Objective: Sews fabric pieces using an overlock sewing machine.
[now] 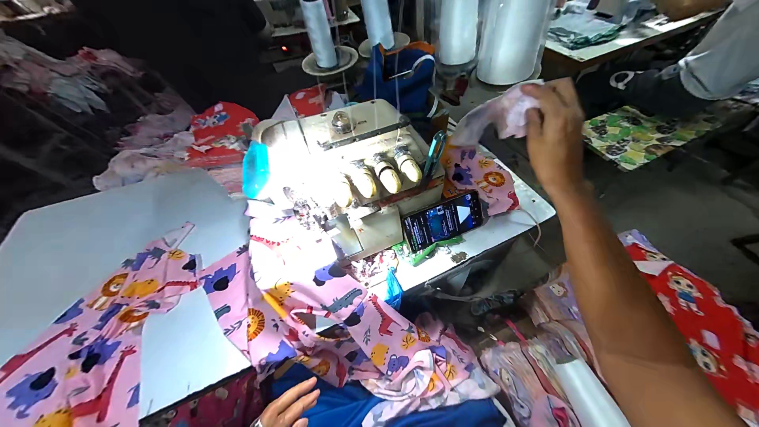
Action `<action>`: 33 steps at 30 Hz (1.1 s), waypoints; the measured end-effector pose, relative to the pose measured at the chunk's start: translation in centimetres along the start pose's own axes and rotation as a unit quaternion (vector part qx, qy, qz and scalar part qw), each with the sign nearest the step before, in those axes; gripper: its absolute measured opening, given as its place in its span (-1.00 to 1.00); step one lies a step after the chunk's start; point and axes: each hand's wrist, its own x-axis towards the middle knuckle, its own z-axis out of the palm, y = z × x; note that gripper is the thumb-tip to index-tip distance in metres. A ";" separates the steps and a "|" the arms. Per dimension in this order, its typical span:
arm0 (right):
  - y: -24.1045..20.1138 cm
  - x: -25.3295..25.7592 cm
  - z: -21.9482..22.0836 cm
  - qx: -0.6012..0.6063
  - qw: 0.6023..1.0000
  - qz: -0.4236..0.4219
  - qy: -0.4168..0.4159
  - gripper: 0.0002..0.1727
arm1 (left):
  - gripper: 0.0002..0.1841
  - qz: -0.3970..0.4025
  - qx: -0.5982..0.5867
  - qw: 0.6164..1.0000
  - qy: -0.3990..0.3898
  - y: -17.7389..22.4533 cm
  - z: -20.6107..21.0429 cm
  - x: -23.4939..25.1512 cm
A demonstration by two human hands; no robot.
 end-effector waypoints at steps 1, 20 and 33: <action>-0.9 -0.3 -0.8 0.004 1.000 -0.021 0.020 -0.62 | -0.66 0.007 -0.006 1.000 0.008 0.0 0.1 0.0; -22.4 -19.1 3.9 0.573 0.752 -0.002 -0.325 -0.35 | -0.91 -0.126 -0.334 0.930 0.088 4.1 0.5 6.7; -24.0 -21.9 6.4 0.638 0.682 0.074 -0.349 -0.92 | -0.90 -0.134 -0.332 0.913 0.197 2.2 -0.8 6.0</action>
